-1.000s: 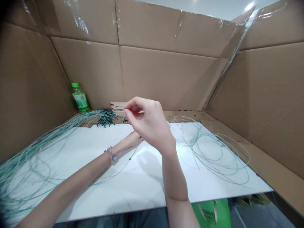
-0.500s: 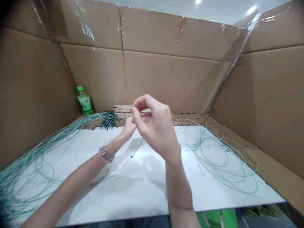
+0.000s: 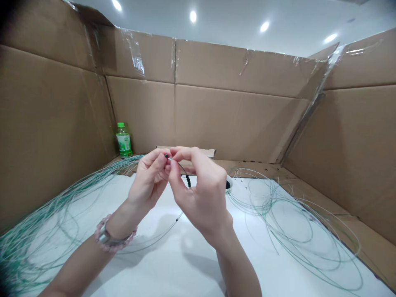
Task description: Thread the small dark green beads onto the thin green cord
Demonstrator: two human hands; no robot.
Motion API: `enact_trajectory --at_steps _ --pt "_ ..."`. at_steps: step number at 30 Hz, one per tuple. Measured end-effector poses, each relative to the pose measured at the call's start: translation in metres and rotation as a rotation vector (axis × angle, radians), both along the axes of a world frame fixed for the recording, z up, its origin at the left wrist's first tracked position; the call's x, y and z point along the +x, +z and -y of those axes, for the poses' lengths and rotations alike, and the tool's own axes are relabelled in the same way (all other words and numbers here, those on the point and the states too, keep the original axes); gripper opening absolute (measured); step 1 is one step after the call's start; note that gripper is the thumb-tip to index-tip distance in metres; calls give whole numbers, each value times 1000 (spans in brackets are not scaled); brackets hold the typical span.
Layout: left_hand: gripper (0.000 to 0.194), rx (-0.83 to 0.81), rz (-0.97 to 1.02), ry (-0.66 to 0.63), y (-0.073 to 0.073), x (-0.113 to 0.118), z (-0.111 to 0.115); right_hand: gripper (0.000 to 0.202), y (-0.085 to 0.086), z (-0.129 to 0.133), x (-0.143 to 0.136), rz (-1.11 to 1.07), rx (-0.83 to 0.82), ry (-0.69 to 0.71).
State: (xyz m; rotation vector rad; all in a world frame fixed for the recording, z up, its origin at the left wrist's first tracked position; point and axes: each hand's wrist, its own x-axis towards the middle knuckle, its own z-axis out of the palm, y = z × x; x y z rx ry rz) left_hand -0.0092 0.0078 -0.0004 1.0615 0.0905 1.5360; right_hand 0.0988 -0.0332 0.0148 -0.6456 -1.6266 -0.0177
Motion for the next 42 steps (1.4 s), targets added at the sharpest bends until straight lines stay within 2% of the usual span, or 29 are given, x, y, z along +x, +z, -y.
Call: enact_trajectory --at_steps 11,21,24,26,30,33,38,42 --pt "9 88 -2 61 -3 1 -1 16 -3 -3 -4 -15 78 -50" --pt "4 283 -42 281 -7 -1 1 18 -3 -2 -7 -6 177 -108" --pt "5 321 -69 327 -7 -2 0 17 -3 -2 -5 14 168 -115" --pt "5 320 -90 310 -6 -4 -2 17 -3 -3 -3 27 159 -104" --pt "3 294 -120 262 -7 -6 -5 18 0 -3 1 7 133 -29" --pt "4 282 -112 306 -7 -6 -6 17 1 -4 1 -43 107 14" --pt "6 339 -113 416 -6 -4 -5 17 2 -1 1 -16 121 -61" --pt "6 372 -144 450 -5 -5 -3 14 2 2 2 17 119 -99"
